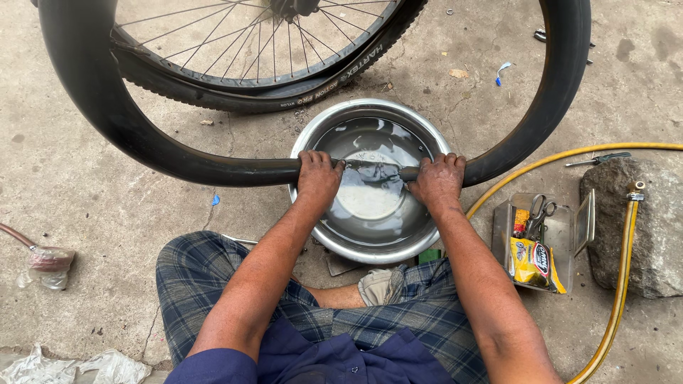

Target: The person sits on the floor and repeatedly submerges a bicycle inner tube into a metal bowl of water to locate a puncture. They rotate the tube and press sections underwater, watching for air bubbles to identify the leak.

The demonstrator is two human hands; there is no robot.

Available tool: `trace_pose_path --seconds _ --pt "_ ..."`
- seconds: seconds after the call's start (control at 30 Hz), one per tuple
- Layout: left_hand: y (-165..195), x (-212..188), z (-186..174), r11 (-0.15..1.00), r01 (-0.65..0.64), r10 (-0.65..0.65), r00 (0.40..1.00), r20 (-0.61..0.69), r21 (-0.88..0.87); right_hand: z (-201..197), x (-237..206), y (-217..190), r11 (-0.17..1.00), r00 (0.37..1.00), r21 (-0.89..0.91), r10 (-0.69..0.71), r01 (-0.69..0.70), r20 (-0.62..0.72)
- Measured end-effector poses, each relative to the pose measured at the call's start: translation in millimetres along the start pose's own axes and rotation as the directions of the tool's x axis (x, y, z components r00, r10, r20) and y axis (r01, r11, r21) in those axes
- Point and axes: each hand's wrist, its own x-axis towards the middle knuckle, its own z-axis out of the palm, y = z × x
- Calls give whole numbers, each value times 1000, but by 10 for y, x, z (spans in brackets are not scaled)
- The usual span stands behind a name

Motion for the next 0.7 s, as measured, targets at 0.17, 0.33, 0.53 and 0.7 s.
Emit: trace_pose_path --seconds 0.17,0.33,0.53,0.7 --pt "2 19 6 1000 -2 2 1000 3 27 -9 -7 -1 1000 1000 1 5 -5 0" --pt "7 16 25 1000 -8 8 1000 10 17 -15 -21 0 1000 1000 19 12 -12 5" --pt "17 26 43 1000 2 -1 1000 -20 27 -12 -24 -2 1000 1000 18 10 -10 -13" --pt "15 7 19 1000 -1 1 1000 -14 12 -7 -23 -1 1000 1000 24 5 -5 -1"
